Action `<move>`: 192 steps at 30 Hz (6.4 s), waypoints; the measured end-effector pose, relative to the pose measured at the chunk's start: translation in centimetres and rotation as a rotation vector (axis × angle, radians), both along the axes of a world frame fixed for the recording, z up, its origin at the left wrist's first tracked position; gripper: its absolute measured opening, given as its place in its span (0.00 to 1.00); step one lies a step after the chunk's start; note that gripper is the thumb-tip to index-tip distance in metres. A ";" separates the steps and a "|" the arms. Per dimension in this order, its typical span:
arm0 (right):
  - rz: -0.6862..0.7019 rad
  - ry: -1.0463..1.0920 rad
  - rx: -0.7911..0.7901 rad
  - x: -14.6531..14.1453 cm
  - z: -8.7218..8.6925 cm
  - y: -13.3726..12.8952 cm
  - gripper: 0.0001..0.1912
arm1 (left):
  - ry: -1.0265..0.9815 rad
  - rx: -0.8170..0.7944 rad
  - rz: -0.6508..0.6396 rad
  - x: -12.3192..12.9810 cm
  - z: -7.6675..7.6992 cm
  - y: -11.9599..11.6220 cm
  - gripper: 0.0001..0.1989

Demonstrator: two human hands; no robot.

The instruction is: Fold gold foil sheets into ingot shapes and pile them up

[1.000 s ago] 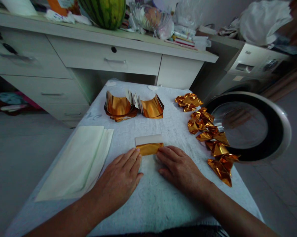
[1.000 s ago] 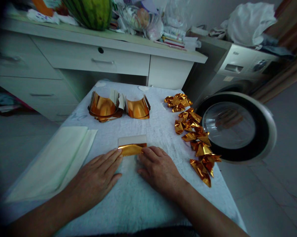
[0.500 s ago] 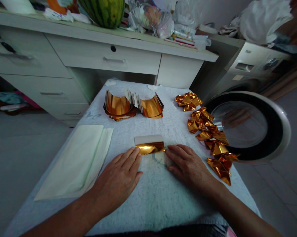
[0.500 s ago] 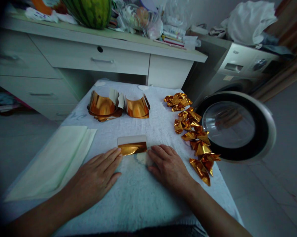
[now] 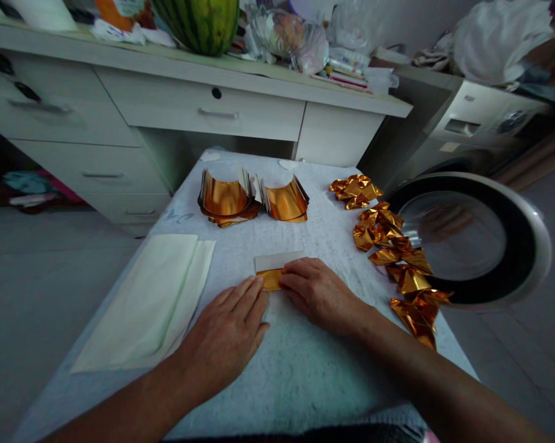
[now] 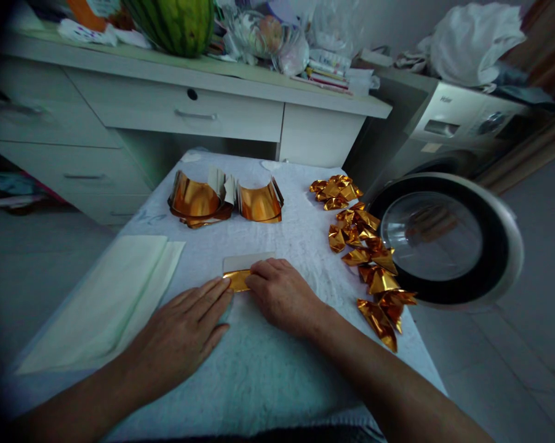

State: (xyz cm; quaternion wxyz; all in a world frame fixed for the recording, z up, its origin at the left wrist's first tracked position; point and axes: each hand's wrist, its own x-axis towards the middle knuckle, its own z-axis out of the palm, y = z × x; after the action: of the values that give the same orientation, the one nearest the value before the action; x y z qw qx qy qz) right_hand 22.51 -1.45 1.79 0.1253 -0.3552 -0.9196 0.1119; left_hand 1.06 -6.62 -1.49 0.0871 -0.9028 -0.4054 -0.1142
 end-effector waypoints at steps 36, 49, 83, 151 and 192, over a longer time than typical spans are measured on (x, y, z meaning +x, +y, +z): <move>-0.005 0.207 -0.041 1.8 -1.5 0.3 0.10 | -0.018 -0.181 0.130 2.9 3.6 3.0 0.07; -0.027 0.176 0.033 1.9 -1.8 0.6 0.10 | 0.006 0.001 0.082 2.6 1.4 3.3 0.15; -0.016 0.139 -0.028 1.8 -1.5 0.1 0.05 | -0.439 -0.331 -0.013 2.4 0.9 4.0 0.09; -0.456 0.209 -0.235 0.9 -1.7 0.6 0.05 | -0.402 -0.321 0.227 4.4 0.8 4.1 0.05; -0.550 0.073 -0.139 -0.1 -1.3 -0.3 0.19 | -0.526 -0.460 0.145 3.8 0.3 4.5 0.12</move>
State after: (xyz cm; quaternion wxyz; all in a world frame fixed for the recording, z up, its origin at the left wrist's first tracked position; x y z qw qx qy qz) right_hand 22.45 -1.77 0.51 0.1591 -0.5948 -0.7737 0.1492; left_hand 4.91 -2.12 -1.16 -0.2182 -0.8074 -0.4919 -0.2419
